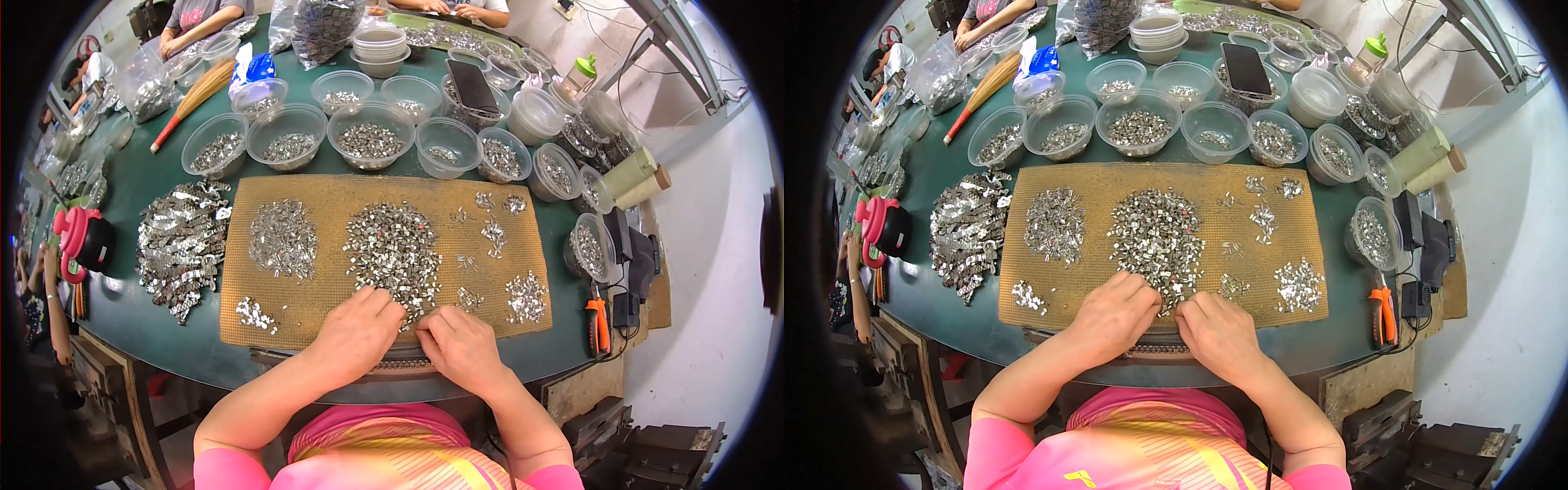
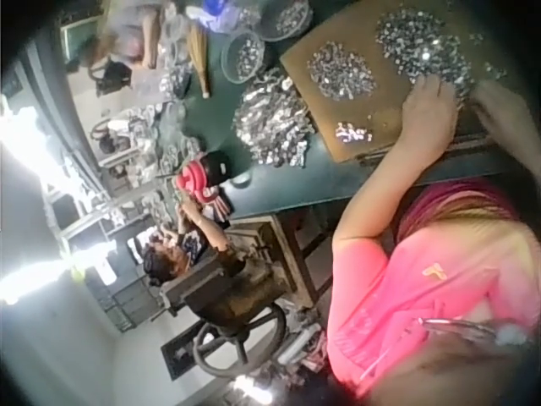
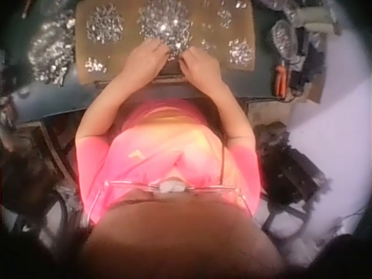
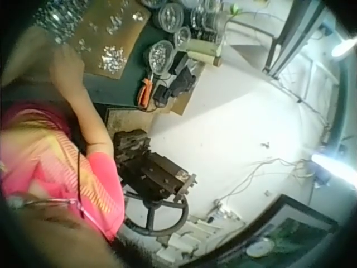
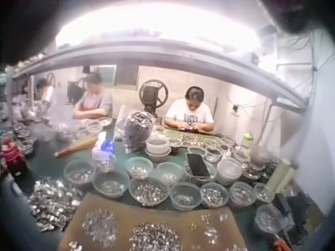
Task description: Sorting small metal components and using a manual press machine to process them.
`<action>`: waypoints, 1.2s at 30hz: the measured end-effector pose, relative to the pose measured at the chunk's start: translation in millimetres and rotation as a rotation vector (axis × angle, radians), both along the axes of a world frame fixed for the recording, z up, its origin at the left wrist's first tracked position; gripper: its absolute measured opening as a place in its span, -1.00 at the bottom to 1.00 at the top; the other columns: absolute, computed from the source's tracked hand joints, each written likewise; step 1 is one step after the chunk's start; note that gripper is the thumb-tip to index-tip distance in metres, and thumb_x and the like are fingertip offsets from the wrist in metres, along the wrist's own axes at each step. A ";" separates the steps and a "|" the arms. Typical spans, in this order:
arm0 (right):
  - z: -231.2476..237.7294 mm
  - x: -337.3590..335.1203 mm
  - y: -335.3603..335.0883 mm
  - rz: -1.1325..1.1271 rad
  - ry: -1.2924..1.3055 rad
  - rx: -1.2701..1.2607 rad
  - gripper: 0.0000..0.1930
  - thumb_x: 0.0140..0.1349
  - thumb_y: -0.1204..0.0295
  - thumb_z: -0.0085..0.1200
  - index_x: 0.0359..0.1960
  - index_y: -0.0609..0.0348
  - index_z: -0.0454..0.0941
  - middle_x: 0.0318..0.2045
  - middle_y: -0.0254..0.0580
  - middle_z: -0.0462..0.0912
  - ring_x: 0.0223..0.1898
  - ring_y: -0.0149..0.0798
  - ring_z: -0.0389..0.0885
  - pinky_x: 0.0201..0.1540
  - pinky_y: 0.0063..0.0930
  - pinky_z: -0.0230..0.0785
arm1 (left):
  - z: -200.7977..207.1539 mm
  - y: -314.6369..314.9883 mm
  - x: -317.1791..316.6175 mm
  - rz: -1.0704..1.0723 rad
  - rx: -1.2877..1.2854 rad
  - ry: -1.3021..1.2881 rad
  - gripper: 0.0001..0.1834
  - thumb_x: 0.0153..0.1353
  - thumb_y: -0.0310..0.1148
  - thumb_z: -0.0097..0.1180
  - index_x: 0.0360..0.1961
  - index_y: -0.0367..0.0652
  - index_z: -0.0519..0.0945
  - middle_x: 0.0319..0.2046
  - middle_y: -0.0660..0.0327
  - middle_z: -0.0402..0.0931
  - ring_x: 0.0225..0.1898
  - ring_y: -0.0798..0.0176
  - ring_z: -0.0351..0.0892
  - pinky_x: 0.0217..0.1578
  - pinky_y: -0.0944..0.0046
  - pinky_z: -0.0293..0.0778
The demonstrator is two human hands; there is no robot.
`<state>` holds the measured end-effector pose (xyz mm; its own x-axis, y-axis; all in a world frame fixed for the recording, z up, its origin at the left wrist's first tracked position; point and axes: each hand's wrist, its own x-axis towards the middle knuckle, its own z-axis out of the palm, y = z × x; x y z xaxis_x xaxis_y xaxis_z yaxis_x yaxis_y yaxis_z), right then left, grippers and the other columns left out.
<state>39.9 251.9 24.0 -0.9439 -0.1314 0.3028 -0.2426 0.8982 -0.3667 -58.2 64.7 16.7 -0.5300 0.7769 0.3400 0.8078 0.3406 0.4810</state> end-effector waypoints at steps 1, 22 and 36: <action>0.9 0.9 0.5 0.001 -0.001 -0.001 -0.86 0.17 0.47 0.28 -0.30 0.08 0.55 -0.39 -0.28 0.53 -0.32 -0.18 0.64 -0.31 -0.29 0.50 | 2.1 -2.4 -0.8 0.008 0.054 -0.043 -0.88 0.21 -0.46 0.27 -0.30 -0.19 0.55 -0.36 0.12 0.50 -0.25 -0.01 0.55 -0.24 0.07 0.53; 11.2 17.9 -17.3 0.118 -0.124 -0.246 -0.82 0.20 0.51 0.30 -0.18 0.15 0.60 -0.21 -0.18 0.69 -0.15 -0.06 0.69 -0.05 -0.20 0.54 | 9.7 -56.6 20.4 0.109 0.089 -0.399 -0.86 0.31 -0.47 0.22 -0.13 -0.19 0.56 -0.30 0.04 0.63 -0.23 -0.11 0.66 -0.20 -0.01 0.56; -2.3 -8.7 -15.3 -0.057 -0.042 -0.048 -0.88 0.20 0.43 0.34 -0.30 0.09 0.62 -0.38 -0.26 0.62 -0.30 -0.12 0.64 -0.27 -0.25 0.50 | 6.1 -35.9 32.3 -0.057 0.097 -0.308 -0.88 0.19 -0.50 0.32 -0.24 -0.15 0.66 -0.30 0.17 0.65 -0.24 0.03 0.64 -0.22 0.10 0.56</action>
